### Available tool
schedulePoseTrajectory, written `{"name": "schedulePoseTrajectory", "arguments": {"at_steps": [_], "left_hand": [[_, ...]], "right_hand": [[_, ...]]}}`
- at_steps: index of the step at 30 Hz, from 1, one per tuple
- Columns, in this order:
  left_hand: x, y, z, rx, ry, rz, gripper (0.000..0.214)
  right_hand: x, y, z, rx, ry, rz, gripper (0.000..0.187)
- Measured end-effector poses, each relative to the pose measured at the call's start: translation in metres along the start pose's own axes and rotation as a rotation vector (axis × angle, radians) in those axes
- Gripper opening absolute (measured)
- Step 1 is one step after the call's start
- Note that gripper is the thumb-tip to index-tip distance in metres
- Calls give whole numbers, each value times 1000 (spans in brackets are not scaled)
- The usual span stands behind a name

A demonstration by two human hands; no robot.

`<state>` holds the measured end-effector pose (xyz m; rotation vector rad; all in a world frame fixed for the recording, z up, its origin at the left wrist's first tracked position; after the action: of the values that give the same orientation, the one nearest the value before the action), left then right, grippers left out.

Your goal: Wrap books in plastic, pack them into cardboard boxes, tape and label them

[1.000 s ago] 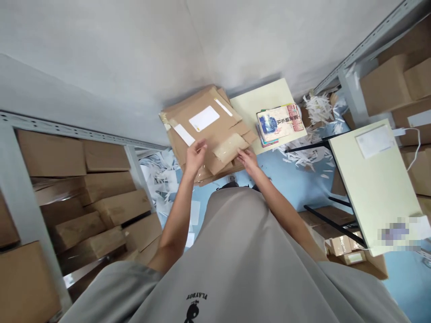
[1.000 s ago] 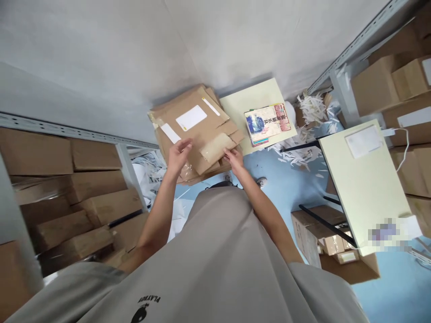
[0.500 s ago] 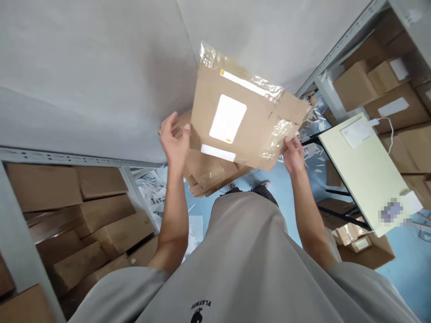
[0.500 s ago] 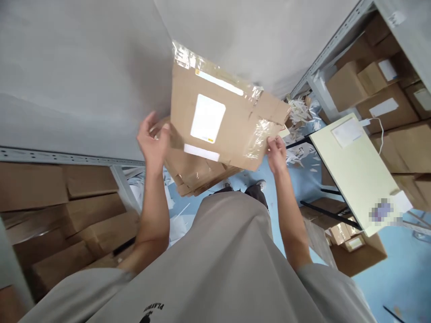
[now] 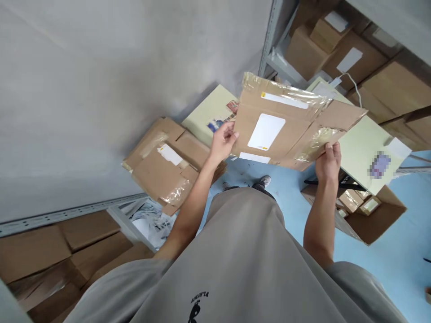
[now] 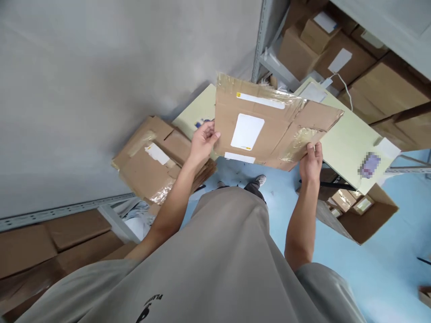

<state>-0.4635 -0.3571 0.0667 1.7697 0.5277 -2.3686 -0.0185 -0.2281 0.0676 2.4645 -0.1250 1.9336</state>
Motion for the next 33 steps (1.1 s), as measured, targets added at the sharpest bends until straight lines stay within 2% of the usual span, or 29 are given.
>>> {"name": "schedulePoseTrajectory", "arguments": {"at_steps": [3, 6, 11, 15, 18, 24, 29, 33], "left_hand": [[-8, -18, -65, 99, 33, 19, 75], [-7, -38, -120, 138, 30, 66, 73], [3, -74, -210, 146, -61, 165, 47], [8, -94, -278, 112, -178, 250, 30], [7, -108, -323, 155, -200, 294, 24], [-4, -145, -411, 424, -64, 292, 21], [-9, -186, -473, 498, -19, 282, 20], [-15, -217, -513, 589, 11, 213, 31]], "right_hand": [[4, -14, 58, -7, 38, -48, 51], [0, -22, 103, 13, 68, -133, 53], [3, -33, 161, -15, 39, -167, 47], [10, -44, 206, -137, 43, -185, 41], [11, -55, 234, -232, 51, -198, 37], [13, -89, 267, -389, 89, -117, 32], [19, -127, 275, -444, 128, -96, 35], [11, -156, 275, -453, 74, -166, 49]]}}
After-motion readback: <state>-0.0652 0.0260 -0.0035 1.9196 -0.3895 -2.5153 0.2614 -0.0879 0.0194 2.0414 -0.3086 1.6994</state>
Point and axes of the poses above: each hand's wrist, its own y-axis away from the middle knuckle, its own z-axis out of the back of the hand, x = y × z, the point moved 6 cm from there along -y, towards the middle knuckle, and after that the axes turned 8 degrees about -y, right-handed, at the moved point
